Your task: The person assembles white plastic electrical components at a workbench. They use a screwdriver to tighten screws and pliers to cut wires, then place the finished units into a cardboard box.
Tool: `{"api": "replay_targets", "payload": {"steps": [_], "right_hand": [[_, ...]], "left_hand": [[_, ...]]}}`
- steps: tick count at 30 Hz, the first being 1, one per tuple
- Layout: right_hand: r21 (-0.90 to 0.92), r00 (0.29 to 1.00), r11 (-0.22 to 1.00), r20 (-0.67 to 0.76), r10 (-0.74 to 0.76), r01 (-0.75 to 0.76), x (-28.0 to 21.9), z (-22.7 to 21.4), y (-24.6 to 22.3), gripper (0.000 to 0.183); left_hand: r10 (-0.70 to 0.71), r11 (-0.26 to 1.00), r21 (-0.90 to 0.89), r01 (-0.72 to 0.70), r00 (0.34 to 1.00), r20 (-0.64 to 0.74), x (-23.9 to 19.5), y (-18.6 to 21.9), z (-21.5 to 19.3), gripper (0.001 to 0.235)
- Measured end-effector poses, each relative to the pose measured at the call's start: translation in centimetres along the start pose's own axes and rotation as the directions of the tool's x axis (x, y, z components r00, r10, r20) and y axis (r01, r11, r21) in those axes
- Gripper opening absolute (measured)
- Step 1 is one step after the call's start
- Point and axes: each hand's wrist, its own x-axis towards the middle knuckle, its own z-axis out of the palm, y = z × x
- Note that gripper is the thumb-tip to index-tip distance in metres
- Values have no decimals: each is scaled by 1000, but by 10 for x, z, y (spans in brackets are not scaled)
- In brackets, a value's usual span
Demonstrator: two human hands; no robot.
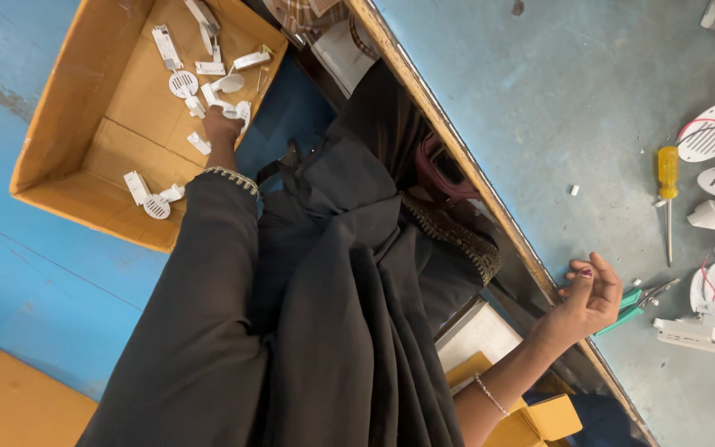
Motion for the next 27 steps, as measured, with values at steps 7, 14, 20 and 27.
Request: {"api": "replay_targets", "payload": {"steps": [7, 14, 20, 27], "right_hand": [[19, 1000, 1000, -17, 19, -19, 2, -1, 5, 14], [27, 999, 999, -29, -18, 18, 3, -1, 13, 16], [-2, 996, 999, -79, 42, -43, 4, -3, 19, 17], [45, 994, 998, -98, -39, 44, 6, 1, 18, 18]], "left_hand": [[28, 991, -130, -32, 999, -27, 3, 7, 2, 35], [69, 979, -190, -72, 997, -20, 0, 12, -1, 15], [468, 609, -793, 2, 806, 362, -24, 36, -9, 16], [224, 914, -129, -384, 215, 950, -127, 161, -117, 27]]}}
